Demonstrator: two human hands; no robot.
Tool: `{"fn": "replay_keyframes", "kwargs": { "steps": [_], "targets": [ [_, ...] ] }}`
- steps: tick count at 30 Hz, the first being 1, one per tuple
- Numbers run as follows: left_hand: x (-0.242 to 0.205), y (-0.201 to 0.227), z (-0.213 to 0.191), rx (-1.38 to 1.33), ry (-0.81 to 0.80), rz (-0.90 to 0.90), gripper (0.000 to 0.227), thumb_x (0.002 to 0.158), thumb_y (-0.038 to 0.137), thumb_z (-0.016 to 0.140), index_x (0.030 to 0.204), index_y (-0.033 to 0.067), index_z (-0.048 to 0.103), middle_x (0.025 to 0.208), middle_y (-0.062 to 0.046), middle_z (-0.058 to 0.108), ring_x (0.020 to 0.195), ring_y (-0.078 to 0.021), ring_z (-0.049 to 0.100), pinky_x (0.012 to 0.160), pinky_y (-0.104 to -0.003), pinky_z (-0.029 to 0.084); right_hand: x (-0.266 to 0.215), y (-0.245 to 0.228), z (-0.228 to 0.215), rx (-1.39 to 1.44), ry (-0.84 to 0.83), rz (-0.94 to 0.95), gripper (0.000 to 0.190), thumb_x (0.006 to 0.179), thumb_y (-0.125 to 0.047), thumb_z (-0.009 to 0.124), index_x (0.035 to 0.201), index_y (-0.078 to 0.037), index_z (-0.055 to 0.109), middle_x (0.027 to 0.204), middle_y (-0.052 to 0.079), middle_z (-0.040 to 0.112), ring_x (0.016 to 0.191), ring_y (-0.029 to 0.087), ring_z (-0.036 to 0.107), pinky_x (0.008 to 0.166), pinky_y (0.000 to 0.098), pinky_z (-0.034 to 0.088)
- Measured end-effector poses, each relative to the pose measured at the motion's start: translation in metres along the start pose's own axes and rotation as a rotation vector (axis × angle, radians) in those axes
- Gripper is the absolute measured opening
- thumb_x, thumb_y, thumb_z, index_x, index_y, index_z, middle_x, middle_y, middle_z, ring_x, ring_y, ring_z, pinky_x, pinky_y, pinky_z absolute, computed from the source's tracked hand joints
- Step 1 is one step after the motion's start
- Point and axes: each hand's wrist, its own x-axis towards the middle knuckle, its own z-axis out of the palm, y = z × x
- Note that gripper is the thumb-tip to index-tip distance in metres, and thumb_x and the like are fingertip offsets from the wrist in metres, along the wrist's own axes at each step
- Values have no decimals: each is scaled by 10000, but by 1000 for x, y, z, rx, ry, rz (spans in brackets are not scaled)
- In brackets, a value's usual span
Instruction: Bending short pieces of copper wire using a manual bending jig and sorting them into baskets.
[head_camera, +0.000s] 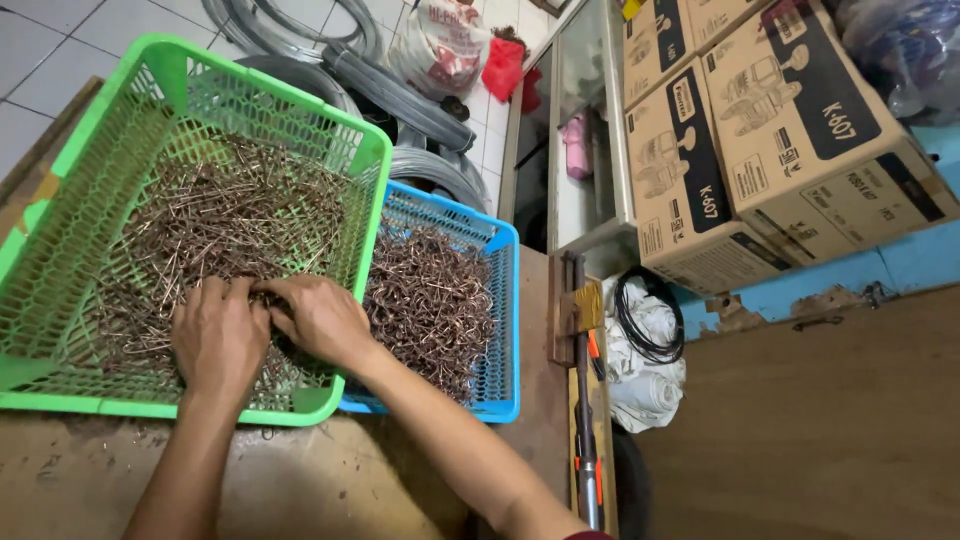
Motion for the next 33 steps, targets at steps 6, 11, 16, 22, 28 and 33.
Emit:
{"fn": "replay_keyframes", "kwargs": {
  "steps": [6,11,16,22,28,33],
  "targets": [
    [6,7,-21,-19,-35,5,365,945,199,735,1290,83,702,1141,-130,726,953,-236,700,856,-390,567,-3,-11,-8,138,289,-131,255,1037,-152,650,1277,-65,644,1146,233,754,879,326,784,726,401,705],
    [6,9,-25,-54,24,7,359,967,172,709,1310,68,712,1161,-140,734,957,-236,705,883,-403,562,-5,-2,2,224,441,-84,254,1005,-89,652,1247,-14,627,1129,205,726,999,294,730,902,385,654],
    [4,9,-29,-10,85,33,353,977,197,710,1313,87,709,1167,-114,739,955,-202,706,882,-368,565,-6,0,4,272,525,-23,218,1024,-31,590,1238,12,595,1083,175,693,877,230,688,789,318,636],
    [6,14,-38,-94,141,56,411,975,99,707,1383,65,672,1157,-132,729,961,-227,713,893,-393,582,-6,4,5,305,516,-67,234,1024,4,592,1258,15,591,1161,207,702,996,277,724,899,339,651],
    [7,20,-56,-7,299,78,239,1043,206,767,1221,68,688,1122,-97,709,976,-194,698,880,-324,597,-8,-4,-7,404,484,-1,234,1014,13,583,1246,-5,604,1162,201,711,1034,286,737,949,356,647],
    [13,29,-69,-35,367,211,230,961,148,868,1180,112,808,1150,-83,693,1012,-222,646,824,-322,569,-16,-8,-35,739,453,189,207,1033,-6,565,1228,-12,633,1161,182,724,1051,267,753,964,347,641]
  ]
}}
